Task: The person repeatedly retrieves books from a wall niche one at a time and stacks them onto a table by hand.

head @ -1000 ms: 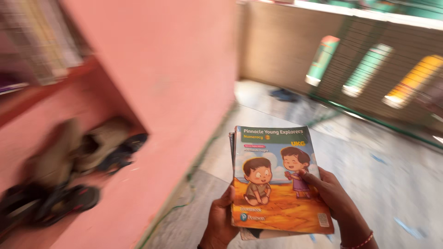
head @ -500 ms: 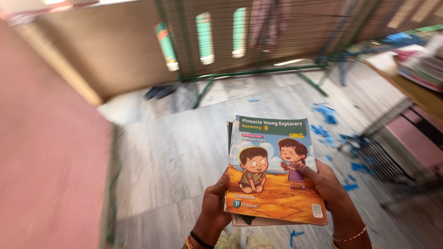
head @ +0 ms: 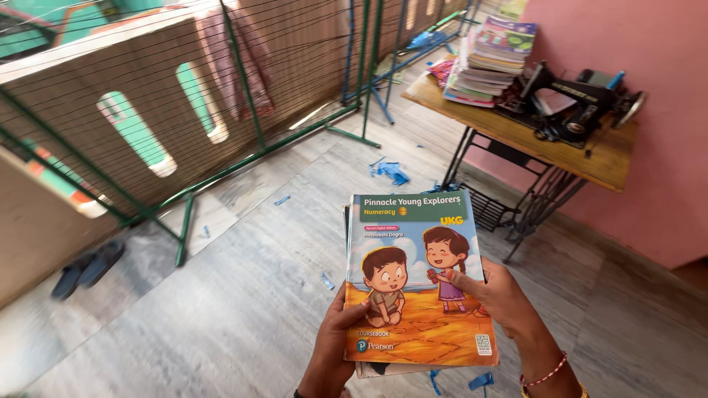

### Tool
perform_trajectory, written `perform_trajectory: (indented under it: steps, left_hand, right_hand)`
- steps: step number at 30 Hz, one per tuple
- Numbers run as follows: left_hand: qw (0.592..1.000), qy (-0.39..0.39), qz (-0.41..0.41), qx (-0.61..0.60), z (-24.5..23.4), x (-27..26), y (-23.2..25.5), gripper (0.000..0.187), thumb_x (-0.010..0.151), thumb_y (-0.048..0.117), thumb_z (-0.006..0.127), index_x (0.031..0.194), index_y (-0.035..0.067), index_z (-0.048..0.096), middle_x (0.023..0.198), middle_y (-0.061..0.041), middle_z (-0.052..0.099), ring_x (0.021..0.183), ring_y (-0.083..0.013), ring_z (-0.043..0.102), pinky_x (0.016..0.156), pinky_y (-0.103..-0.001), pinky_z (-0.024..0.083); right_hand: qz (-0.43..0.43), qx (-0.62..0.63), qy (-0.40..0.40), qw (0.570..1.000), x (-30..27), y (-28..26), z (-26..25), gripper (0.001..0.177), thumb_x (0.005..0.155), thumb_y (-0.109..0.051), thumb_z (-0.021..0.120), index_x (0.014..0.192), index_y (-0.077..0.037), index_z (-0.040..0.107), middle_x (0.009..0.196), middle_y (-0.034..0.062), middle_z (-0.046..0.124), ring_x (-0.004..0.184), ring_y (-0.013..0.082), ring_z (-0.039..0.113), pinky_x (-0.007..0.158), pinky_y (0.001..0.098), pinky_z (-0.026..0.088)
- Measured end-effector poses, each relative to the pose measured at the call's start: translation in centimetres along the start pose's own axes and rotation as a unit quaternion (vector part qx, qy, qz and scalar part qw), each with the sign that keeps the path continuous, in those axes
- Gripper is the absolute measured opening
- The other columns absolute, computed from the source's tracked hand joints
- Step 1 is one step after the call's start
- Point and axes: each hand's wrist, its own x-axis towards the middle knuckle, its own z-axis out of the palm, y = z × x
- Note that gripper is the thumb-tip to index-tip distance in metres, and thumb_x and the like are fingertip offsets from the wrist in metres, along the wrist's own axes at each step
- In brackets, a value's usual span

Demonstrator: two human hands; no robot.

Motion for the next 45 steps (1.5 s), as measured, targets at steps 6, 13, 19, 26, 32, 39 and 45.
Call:
perform_trajectory:
  steps: [6, 13, 19, 26, 32, 39, 45]
  left_hand:
    - [0.996, -0.058, 0.010, 0.073, 0.1, 6.0, 3.6, 0.067, 0.082, -0.009, 0.061, 0.147, -0.001, 0.045, 0.119, -0.023, 0.071, 0.092, -0.0239, 0.076, 0.077, -0.038, 0.066]
    - [0.985, -0.062, -0.040, 0.158, 1.4, 13.2, 6.9, 0.073, 0.082, -0.013, 0.061, 0.150, 0.005, 0.044, 0.115, -0.023, 0.070, 0.086, -0.0246, 0.073, 0.072, -0.038, 0.064]
    - [0.984, -0.063, -0.069, 0.152, 4.9, 20.8, 6.0, 0.072, 0.082, -0.010, 0.062, 0.150, 0.006, 0.044, 0.118, -0.023, 0.071, 0.090, -0.0255, 0.076, 0.074, -0.039, 0.065]
    - [0.979, -0.053, -0.053, 0.189, 10.1, 31.0, 6.0, 0.076, 0.083, -0.009, 0.063, 0.154, 0.008, 0.040, 0.114, -0.021, 0.071, 0.085, -0.0228, 0.073, 0.072, -0.038, 0.064]
    - [0.975, -0.016, -0.064, 0.210, 15.8, 39.4, 5.1, 0.091, 0.071, -0.016, 0.055, 0.155, 0.011, 0.033, 0.123, -0.018, 0.067, 0.091, -0.0234, 0.076, 0.075, -0.037, 0.065]
    - [0.978, -0.008, -0.057, 0.201, 19.1, 45.5, 4.8, 0.093, 0.067, -0.017, 0.053, 0.156, 0.007, 0.039, 0.122, -0.024, 0.067, 0.092, -0.0282, 0.075, 0.073, -0.039, 0.064]
    - [0.981, 0.036, -0.096, 0.162, 21.5, 51.9, 5.8, 0.094, 0.067, -0.019, 0.048, 0.155, 0.012, 0.039, 0.117, -0.021, 0.071, 0.088, -0.0277, 0.075, 0.071, -0.040, 0.064]
  right_hand:
    - [-0.026, -0.090, 0.078, 0.993, 3.7, -2.0, 1.7, 0.049, 0.081, -0.038, 0.078, 0.111, 0.001, 0.072, 0.100, 0.0136, 0.083, 0.081, 0.0158, 0.078, 0.069, 0.0327, 0.065]
    - [0.019, -0.197, 0.179, 0.964, 7.9, -3.4, 1.8, 0.037, 0.083, -0.027, 0.077, 0.108, -0.001, 0.072, 0.082, 0.0087, 0.081, 0.060, 0.0158, 0.077, 0.057, 0.0338, 0.061]
    - [0.025, -0.205, 0.209, 0.956, 13.4, -2.7, -3.4, 0.035, 0.084, -0.029, 0.077, 0.107, -0.003, 0.075, 0.080, 0.0098, 0.081, 0.064, 0.0165, 0.076, 0.062, 0.0347, 0.059]
    - [-0.031, -0.195, 0.197, 0.960, 23.7, -3.6, -10.0, 0.037, 0.082, -0.027, 0.077, 0.109, -0.004, 0.074, 0.085, 0.0089, 0.083, 0.073, 0.0163, 0.076, 0.069, 0.0345, 0.059]
    - [-0.006, -0.218, 0.185, 0.958, 30.6, -7.3, -15.8, 0.044, 0.083, -0.031, 0.078, 0.118, -0.005, 0.071, 0.095, 0.0089, 0.081, 0.082, 0.0153, 0.076, 0.077, 0.0336, 0.057]
    - [-0.039, -0.012, 0.088, 0.995, 36.0, -6.8, -19.9, 0.060, 0.083, -0.015, 0.076, 0.138, -0.005, 0.054, 0.121, 0.0089, 0.076, 0.105, 0.0158, 0.071, 0.091, 0.0326, 0.057]
    - [-0.013, 0.152, 0.058, 0.987, 41.5, -5.7, -21.6, 0.079, 0.078, -0.002, 0.075, 0.149, -0.011, 0.040, 0.132, 0.0108, 0.066, 0.116, 0.0173, 0.066, 0.098, 0.0350, 0.053]
